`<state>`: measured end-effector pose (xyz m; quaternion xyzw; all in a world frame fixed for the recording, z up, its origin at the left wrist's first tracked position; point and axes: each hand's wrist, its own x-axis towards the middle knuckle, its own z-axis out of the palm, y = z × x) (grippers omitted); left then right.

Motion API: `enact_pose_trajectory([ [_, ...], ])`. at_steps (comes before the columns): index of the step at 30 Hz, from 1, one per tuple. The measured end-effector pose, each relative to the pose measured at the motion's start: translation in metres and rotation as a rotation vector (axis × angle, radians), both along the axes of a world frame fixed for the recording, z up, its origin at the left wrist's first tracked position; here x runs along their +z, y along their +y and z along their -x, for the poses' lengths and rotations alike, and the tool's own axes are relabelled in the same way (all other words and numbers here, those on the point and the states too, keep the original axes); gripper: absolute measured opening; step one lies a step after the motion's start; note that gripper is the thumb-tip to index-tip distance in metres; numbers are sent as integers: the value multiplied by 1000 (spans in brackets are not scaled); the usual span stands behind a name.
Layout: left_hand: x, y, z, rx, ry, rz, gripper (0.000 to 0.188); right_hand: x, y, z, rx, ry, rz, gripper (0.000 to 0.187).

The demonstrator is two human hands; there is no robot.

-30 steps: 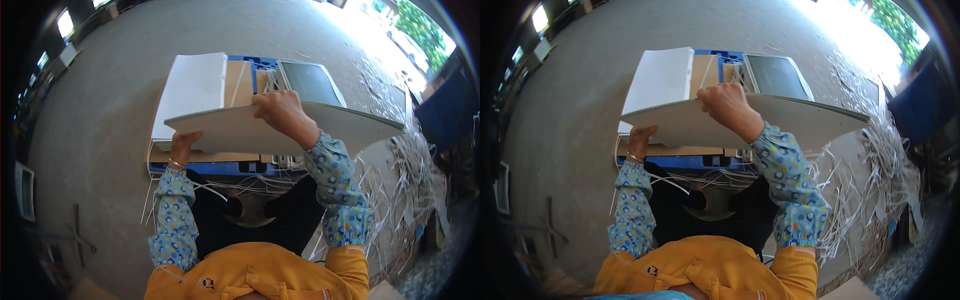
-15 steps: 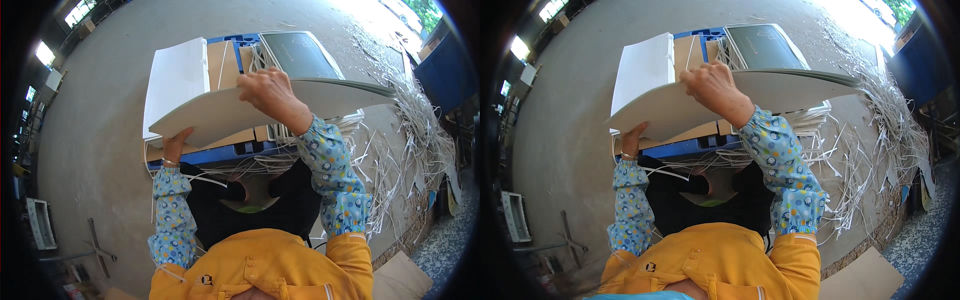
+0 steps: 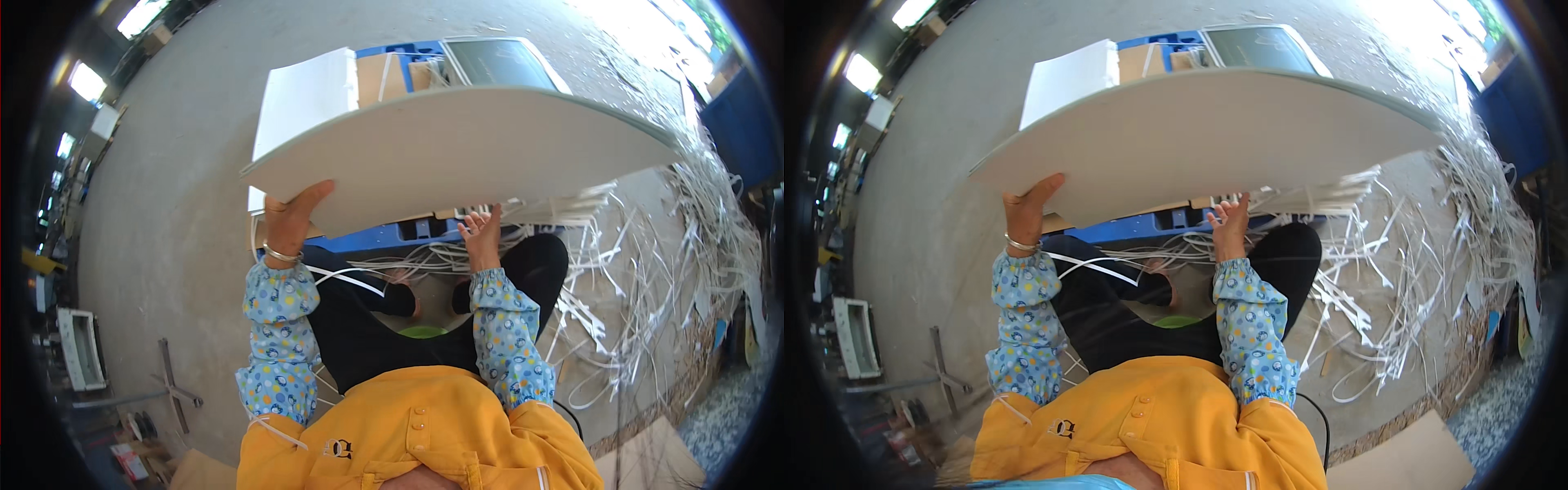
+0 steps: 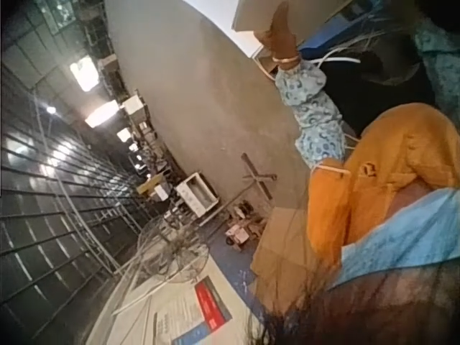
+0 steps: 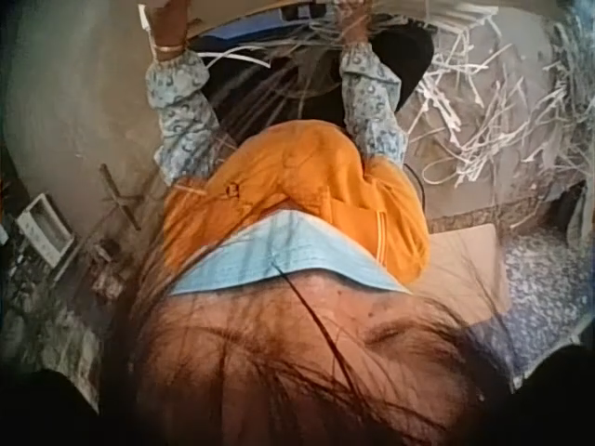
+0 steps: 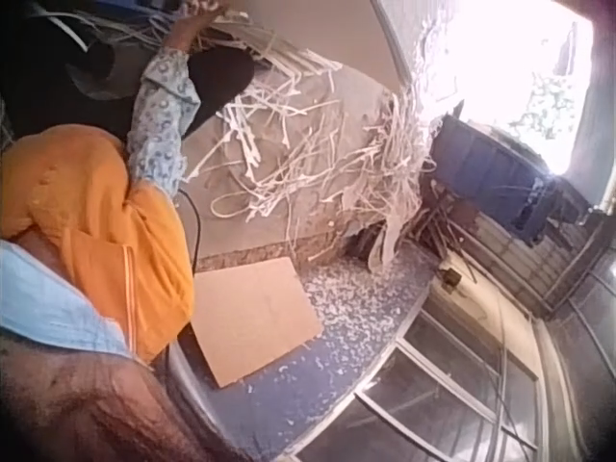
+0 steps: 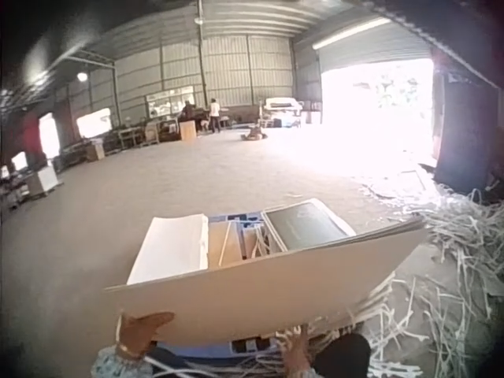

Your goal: Organizing and stacking white and printed paper sheets on a pallet in a warehouse.

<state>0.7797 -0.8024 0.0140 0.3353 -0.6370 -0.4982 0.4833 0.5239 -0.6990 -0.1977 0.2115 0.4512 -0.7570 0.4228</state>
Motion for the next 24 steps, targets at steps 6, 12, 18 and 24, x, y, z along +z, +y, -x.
enact_pose_trajectory([
  [6, 12, -6, 15, -45, -108, -78, 15, -57, -43, 33, 0, -64, 878, 66],
  [12, 3, -16, -13, -6, -17, -30, 16, 42, -49, -14, 64, 528, 210, 67],
  [18, -19, -30, -46, 115, 48, -207, 16, 63, -65, 6, 230, 487, 415, 64],
  [24, -40, -37, -72, 270, 505, -224, 26, 153, -119, -8, 377, 742, 473, 67],
])
